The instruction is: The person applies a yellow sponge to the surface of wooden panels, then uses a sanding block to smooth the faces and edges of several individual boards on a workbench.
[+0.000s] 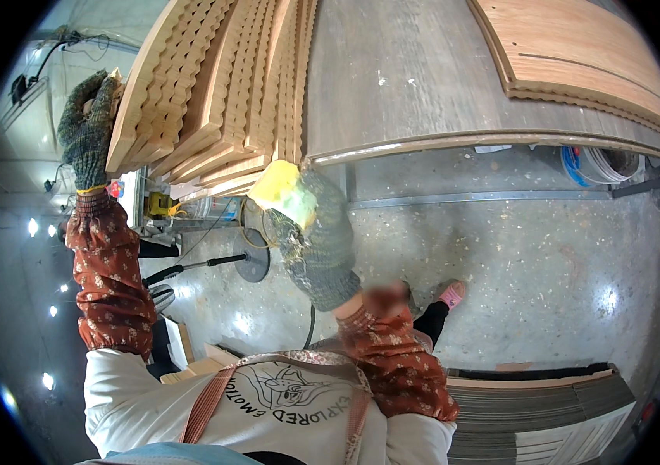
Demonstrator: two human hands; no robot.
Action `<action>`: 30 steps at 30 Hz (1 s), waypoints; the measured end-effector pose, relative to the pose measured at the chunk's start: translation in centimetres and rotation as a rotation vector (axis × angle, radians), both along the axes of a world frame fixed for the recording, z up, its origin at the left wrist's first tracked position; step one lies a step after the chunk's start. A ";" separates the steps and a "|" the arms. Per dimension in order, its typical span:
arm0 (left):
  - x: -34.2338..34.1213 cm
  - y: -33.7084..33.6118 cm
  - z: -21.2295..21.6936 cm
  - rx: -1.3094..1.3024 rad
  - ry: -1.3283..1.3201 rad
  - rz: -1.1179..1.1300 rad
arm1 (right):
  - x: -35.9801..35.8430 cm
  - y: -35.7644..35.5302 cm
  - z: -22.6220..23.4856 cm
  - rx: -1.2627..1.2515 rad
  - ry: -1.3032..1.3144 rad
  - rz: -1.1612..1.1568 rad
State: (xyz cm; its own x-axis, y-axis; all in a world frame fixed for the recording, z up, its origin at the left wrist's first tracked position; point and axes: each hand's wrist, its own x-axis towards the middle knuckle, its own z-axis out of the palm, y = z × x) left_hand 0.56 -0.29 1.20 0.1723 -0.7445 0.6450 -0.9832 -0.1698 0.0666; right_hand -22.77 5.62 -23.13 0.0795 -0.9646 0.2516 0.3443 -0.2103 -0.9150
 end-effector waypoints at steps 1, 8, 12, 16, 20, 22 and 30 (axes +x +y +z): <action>0.0 0.0 0.1 0.004 -0.029 -0.011 | 0.3 0.0 -0.1 0.053 0.010 0.045; 0.2 0.5 0.0 -0.018 0.014 -0.050 | 1.2 1.4 0.4 0.066 -0.152 -0.002; -0.1 0.5 -0.1 -0.004 -0.006 -0.023 | 0.6 1.0 0.9 0.025 -0.027 -0.025; 0.4 0.6 -0.1 -0.010 0.006 -0.079 | -0.1 1.4 0.8 0.051 -0.041 0.044; -0.5 -0.4 -0.4 -0.017 0.018 -0.051 | -1.3 0.4 0.5 -0.034 0.041 -0.081; -0.6 -0.5 -0.4 -0.031 0.018 -0.054 | -1.5 0.0 0.4 -0.049 0.027 -0.083; 1.7 2.3 -1.0 -0.163 -0.388 -0.101 | -1.8 4.1 2.9 0.069 0.085 0.161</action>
State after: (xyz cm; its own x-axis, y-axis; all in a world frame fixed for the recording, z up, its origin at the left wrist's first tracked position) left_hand 2.23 2.01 0.17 -0.1742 -0.6280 0.7585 -0.9519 -0.0897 -0.2929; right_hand -24.57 9.69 -20.24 0.2520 -0.9525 0.1711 0.2893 -0.0946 -0.9526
